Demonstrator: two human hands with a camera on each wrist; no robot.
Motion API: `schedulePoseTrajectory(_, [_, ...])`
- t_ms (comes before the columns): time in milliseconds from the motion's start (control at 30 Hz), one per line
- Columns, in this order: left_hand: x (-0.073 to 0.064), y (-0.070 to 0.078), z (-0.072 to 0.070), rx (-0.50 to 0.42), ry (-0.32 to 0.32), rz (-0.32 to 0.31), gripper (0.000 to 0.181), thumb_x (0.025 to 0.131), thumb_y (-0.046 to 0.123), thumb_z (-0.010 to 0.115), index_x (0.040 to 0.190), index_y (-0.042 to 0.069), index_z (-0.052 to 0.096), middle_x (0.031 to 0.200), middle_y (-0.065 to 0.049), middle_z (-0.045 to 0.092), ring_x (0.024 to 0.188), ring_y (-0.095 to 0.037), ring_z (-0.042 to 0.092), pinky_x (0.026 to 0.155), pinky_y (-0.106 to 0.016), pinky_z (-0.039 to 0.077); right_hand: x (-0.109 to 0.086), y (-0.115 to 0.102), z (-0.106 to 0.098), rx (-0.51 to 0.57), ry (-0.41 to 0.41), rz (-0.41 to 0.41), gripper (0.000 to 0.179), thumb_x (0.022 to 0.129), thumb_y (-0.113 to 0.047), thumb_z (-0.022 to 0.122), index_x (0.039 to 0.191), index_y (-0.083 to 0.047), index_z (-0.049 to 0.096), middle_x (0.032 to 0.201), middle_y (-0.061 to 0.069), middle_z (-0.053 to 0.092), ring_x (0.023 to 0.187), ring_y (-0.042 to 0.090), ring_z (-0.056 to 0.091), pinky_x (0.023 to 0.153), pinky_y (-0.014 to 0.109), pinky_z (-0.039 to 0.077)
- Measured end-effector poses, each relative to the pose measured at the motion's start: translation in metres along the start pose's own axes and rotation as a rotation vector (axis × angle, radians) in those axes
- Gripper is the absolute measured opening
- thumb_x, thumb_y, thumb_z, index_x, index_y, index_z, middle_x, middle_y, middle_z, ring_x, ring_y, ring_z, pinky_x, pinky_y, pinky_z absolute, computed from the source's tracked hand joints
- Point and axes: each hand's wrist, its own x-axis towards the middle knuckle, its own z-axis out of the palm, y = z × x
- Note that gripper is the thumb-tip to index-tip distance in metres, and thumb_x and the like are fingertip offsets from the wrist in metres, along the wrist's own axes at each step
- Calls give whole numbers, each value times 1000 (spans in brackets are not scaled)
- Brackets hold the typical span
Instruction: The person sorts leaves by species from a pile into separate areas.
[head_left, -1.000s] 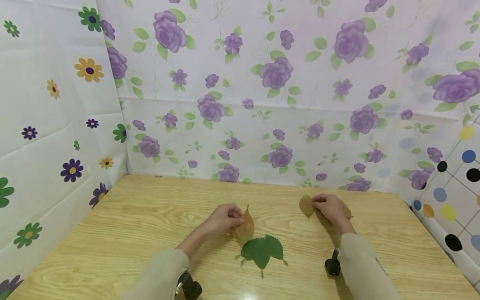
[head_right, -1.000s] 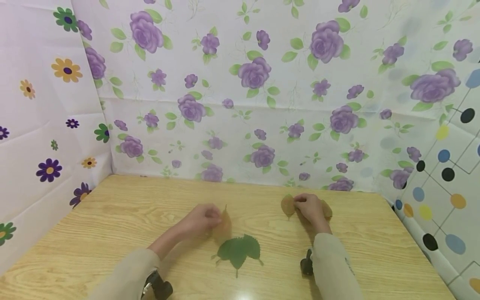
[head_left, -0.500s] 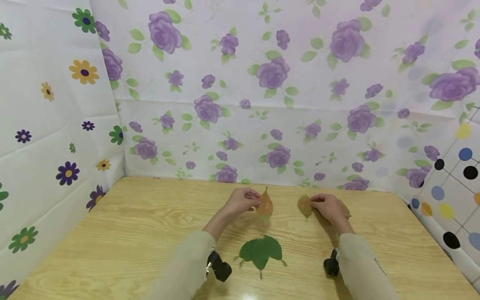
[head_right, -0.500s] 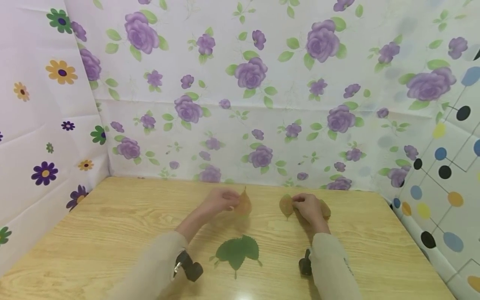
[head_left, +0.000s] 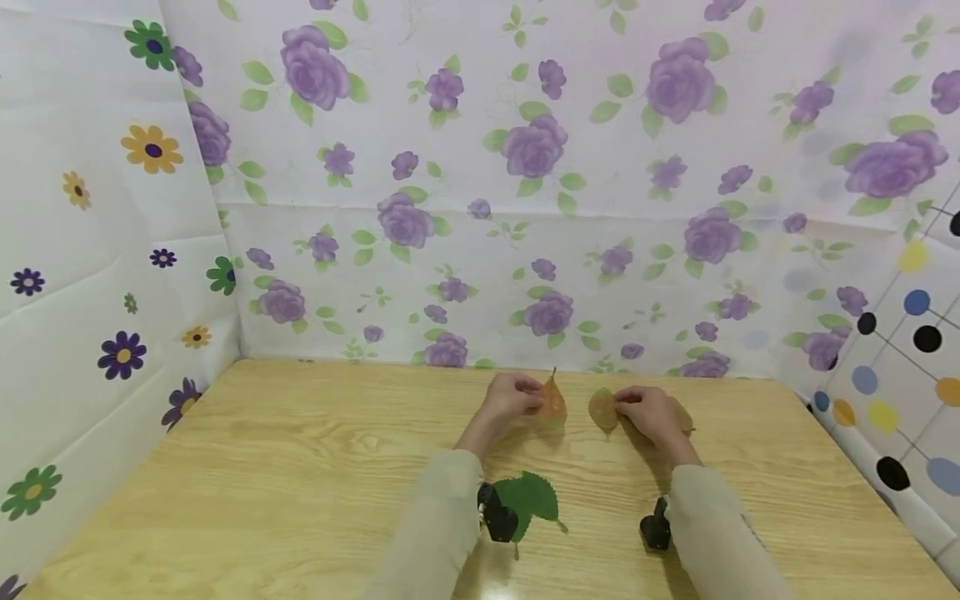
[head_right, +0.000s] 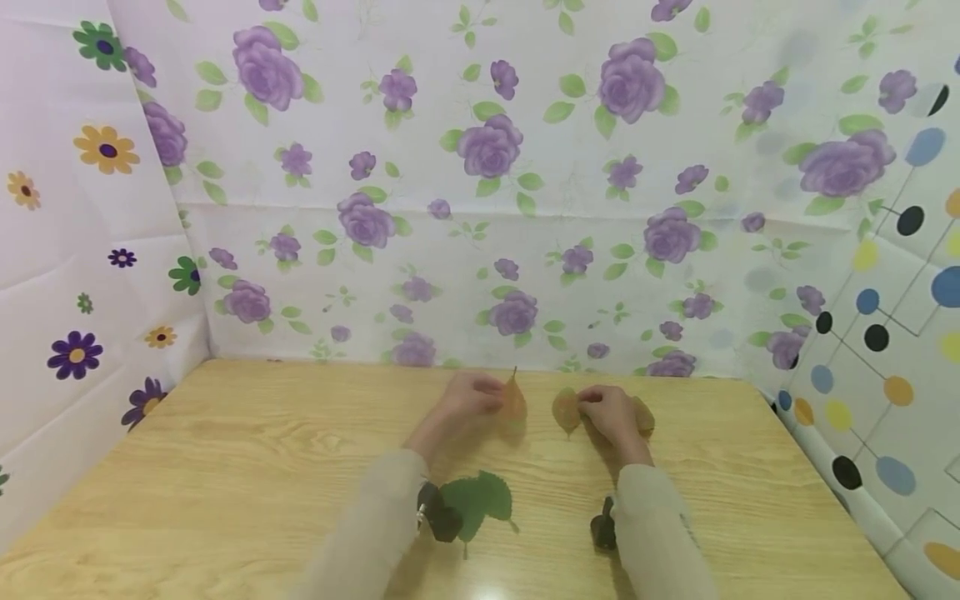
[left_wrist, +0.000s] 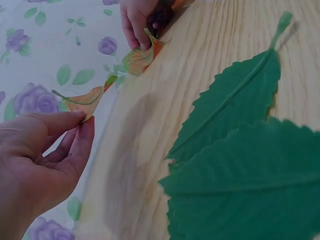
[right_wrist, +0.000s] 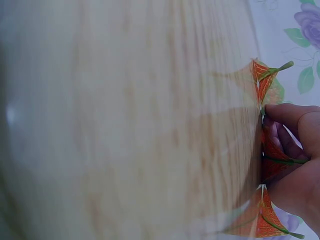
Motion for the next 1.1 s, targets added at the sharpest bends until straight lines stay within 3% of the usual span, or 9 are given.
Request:
schedulePoseTrajectory(167, [6,-5,14,54,19,-20,19,85,-11,65,104,-11,66,93,-16,67,86,-31,68,75,-34,57,-1,-1,0,18,6,3,22,95,-8,60,111,6,67,111,24,65,106,41,57,89,50,47])
schedulePoseTrajectory(467, [19,-21,32,-9,96,-44,20,82,-15,67,101,-15,66,87,-18,68,82,-31,70,70,-30,58,0,-4,2,-17,37,-2,21,93,-8,62,108,6,68,109,23,66,105,41,58,90,51,47])
schedulePoseTrajectory(600, [24,-24,42,87,138,8,15,78,-13,71,93,-13,69,79,-14,67,73,-27,70,63,-27,57,1,-2,2,-18,41,-5,20,92,-7,62,107,5,69,108,22,66,104,41,59,90,51,46])
schedulePoseTrajectory(700, [27,-24,46,221,158,57,10,76,-9,74,86,-9,71,73,-11,67,68,-24,69,60,-24,56,1,-1,2,-13,39,-5,20,92,-7,63,106,5,69,107,22,67,104,40,59,90,51,46])
schedulePoseTrajectory(900, [31,-22,51,471,179,79,12,75,-3,75,87,-1,75,82,-6,70,79,-20,63,69,-26,52,1,-1,4,-23,45,-6,20,91,-8,63,105,4,70,106,22,67,102,40,60,89,51,47])
schedulePoseTrajectory(1100, [37,-23,55,538,171,67,14,82,2,70,93,5,77,87,-4,71,81,-19,64,68,-29,52,2,0,3,-20,62,7,19,92,-8,63,105,3,70,107,21,67,103,39,60,91,50,46])
